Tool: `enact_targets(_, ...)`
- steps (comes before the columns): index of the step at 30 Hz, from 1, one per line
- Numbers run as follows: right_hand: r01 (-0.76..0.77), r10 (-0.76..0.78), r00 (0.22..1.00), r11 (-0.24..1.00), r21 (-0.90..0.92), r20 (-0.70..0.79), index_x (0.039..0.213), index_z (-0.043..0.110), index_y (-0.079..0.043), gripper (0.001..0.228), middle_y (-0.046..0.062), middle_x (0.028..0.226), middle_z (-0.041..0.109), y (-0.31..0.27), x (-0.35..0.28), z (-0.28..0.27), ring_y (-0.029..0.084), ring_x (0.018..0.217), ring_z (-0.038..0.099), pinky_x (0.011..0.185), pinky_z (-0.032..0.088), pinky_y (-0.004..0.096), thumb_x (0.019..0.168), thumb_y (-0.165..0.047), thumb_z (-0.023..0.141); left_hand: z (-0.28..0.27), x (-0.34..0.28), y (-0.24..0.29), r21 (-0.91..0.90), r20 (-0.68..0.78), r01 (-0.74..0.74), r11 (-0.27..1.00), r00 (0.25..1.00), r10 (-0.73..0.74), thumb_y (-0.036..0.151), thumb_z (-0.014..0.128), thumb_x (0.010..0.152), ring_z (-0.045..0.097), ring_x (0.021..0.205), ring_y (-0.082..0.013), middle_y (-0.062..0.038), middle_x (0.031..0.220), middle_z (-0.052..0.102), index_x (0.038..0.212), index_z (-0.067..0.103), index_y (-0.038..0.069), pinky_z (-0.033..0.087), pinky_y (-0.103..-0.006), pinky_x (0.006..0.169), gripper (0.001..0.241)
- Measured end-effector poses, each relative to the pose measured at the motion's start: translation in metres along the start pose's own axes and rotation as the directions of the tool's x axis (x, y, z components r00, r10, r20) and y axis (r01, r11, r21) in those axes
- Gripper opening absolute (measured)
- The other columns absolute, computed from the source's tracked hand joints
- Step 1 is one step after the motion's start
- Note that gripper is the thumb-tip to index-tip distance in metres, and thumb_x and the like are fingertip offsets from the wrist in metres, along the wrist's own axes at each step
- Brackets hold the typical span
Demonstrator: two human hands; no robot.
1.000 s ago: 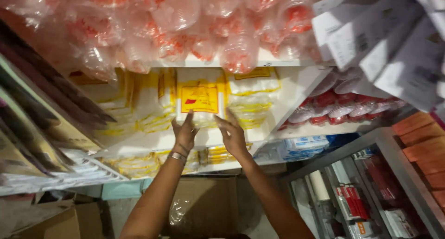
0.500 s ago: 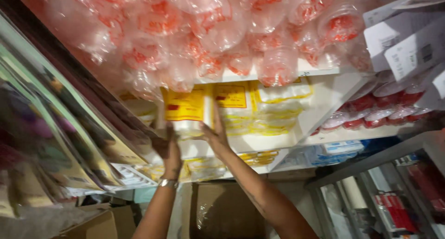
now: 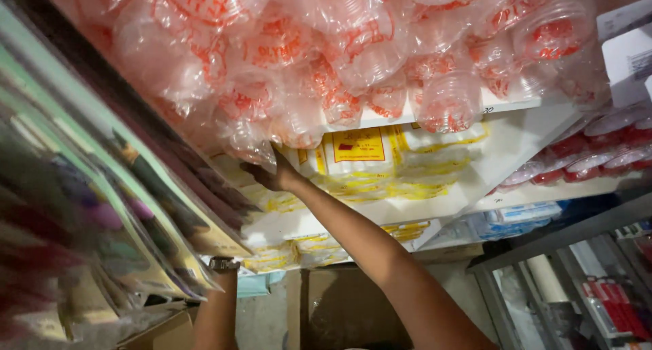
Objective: The person is organizing and stocking shelves in a store with party supplies, specifically metallic balloons.
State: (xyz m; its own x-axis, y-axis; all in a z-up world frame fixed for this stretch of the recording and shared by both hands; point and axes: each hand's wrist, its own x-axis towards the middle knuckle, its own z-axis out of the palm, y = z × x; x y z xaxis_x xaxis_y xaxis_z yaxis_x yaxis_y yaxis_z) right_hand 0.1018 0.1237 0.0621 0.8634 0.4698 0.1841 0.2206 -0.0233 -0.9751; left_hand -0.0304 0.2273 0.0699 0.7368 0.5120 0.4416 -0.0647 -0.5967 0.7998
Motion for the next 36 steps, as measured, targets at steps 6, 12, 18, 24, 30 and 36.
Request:
enact_targets(6,0.161,-0.169,0.985,0.962,-0.223,-0.021,0.137,0.057,-0.011,0.053,0.014,0.129,0.068,0.020,0.026,0.010,0.029,0.118,0.063,0.102,0.051,0.043,0.091,-0.028,0.077,-0.019,0.018,0.008,0.152,0.069,-0.109,0.982,0.993,0.099,0.035,0.065,0.104,0.042,0.127,-0.0341,-0.024,0.144,0.046,0.149,0.048,0.009,0.037,-0.0494,0.101,0.055)
enact_targets(12,0.131,-0.165,0.981,0.949,-0.287,-0.100,0.143,0.053,-0.012,0.062,0.018,0.137,0.063,0.029,0.017,0.017,0.034,0.125,0.060,0.106,0.049,0.046,0.091,-0.038,0.074,0.012,0.024,0.014,0.287,0.132,-0.191,0.939,0.978,0.159,0.038,0.063,0.102,0.037,0.133,-0.0383,-0.027,0.148,0.041,0.153,0.046,0.010,0.031,-0.0540,0.106,0.060)
enact_targets(18,-0.108,0.081,0.993,0.926,-0.362,-0.089,0.159,0.033,-0.014,0.083,0.022,0.141,0.060,-0.039,-0.033,-0.004,0.040,0.126,0.059,0.106,0.048,0.048,0.093,-0.046,0.071,0.025,-0.001,0.014,0.403,0.174,-0.253,0.879,0.965,0.198,0.041,0.061,0.101,0.032,0.139,-0.0426,-0.031,0.152,0.036,0.156,0.044,0.011,0.026,-0.0586,0.110,0.065)
enact_targets(24,0.222,-0.264,0.964,0.720,-0.657,0.036,0.154,0.045,-0.012,0.069,0.020,0.141,0.052,-0.056,-0.116,-0.074,0.040,0.128,0.052,0.106,0.046,0.048,0.092,-0.027,0.071,0.038,-0.035,0.023,0.511,0.201,-0.308,0.803,0.950,0.237,0.045,0.060,0.100,0.027,0.145,-0.0469,-0.035,0.156,0.032,0.160,0.041,0.013,0.020,-0.0632,0.115,0.070)
enact_targets(30,0.076,-0.202,0.979,0.415,-0.907,-0.010,0.136,0.057,-0.012,0.053,0.017,0.142,0.054,-0.031,-0.182,-0.174,0.038,0.134,0.049,0.113,0.039,0.054,0.085,-0.020,0.070,0.081,-0.099,0.088,0.418,0.356,-0.463,0.782,0.875,0.328,0.038,0.063,0.094,0.026,0.156,-0.0348,-0.017,0.167,0.032,0.160,0.037,0.022,0.011,-0.0683,0.123,0.072)
enact_targets(36,0.067,-0.155,0.988,0.276,-0.959,0.024,0.149,0.052,-0.009,0.059,0.018,0.159,0.043,0.025,-0.233,-0.241,0.034,0.143,0.044,0.116,0.035,0.055,0.090,-0.008,0.055,0.168,-0.156,0.119,0.395,0.573,-0.471,0.789,0.797,0.190,0.025,0.067,0.082,0.029,0.154,-0.0320,-0.015,0.167,0.029,0.158,0.036,0.009,0.013,-0.0616,0.124,0.084)
